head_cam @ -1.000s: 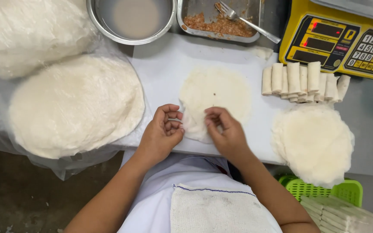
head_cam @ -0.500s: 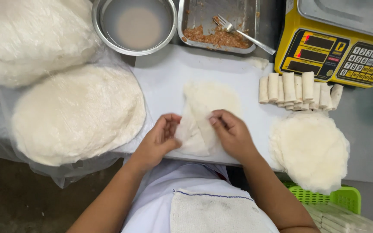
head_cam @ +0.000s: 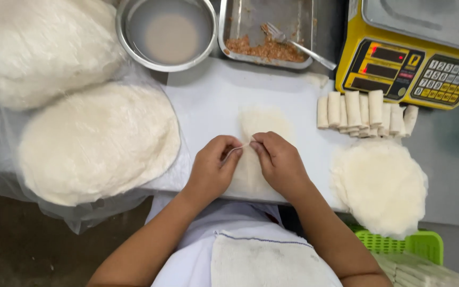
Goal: Peeling and separating thin spring roll wrappers from a stack
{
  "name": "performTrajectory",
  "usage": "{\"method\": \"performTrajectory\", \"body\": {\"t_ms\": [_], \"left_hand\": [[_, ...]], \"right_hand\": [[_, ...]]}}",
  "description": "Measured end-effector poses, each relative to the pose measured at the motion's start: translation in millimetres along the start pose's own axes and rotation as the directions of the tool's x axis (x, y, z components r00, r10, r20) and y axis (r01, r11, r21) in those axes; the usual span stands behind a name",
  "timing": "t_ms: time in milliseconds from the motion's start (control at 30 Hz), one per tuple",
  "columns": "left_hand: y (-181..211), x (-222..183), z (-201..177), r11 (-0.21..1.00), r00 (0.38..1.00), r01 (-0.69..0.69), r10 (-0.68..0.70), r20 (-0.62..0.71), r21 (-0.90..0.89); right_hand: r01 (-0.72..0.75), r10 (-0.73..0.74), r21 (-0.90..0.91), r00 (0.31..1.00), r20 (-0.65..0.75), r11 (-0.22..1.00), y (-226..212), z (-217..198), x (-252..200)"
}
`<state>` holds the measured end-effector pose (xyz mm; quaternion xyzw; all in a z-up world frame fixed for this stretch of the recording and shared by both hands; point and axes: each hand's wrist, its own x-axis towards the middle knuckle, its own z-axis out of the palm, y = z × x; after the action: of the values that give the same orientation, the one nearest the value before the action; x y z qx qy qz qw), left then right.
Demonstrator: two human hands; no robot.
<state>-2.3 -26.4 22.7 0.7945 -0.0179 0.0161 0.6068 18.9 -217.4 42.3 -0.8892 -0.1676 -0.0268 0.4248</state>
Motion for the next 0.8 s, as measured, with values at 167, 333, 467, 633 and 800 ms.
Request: {"method": "performTrajectory", "body": {"t_ms": [167,333,467,633,800], "left_hand": [[-9.7,-1.2,-17.6,0.980,0.986,0.166,-0.162,0.046,-0.109],[-18.1,21.1,-4.0,0.852,0.995,-0.103,0.092,0.046,0.513],[-25.7,27.7,-17.7,0.849,0.994,-0.101,0.069,0.080,0.519],[-33.6,38.6,-47.3,0.842,0.985,0.169,-0.158,-0.066,0.512],[-43.6,48.3,-39.5,0.834,0.999,0.045,-0.042,-0.018,0.550]], "right_hand": [[-0.056,0.052,-0.058,0.997,-0.053,0.997,13.9,-0.3,11.2],[-0.290,0.285,0.204,0.957,0.053,0.935,2.3,31.1,4.5],[-0.338,0.341,0.278,0.939,0.039,0.899,51.5,3.4,2.7],[-0.489,0.766,0.690,0.625,-0.150,0.534,114.6,-92.9,-42.5],[-0.273,0.471,0.457,0.784,-0.404,0.846,187.6,-202.6,-177.1]]}}
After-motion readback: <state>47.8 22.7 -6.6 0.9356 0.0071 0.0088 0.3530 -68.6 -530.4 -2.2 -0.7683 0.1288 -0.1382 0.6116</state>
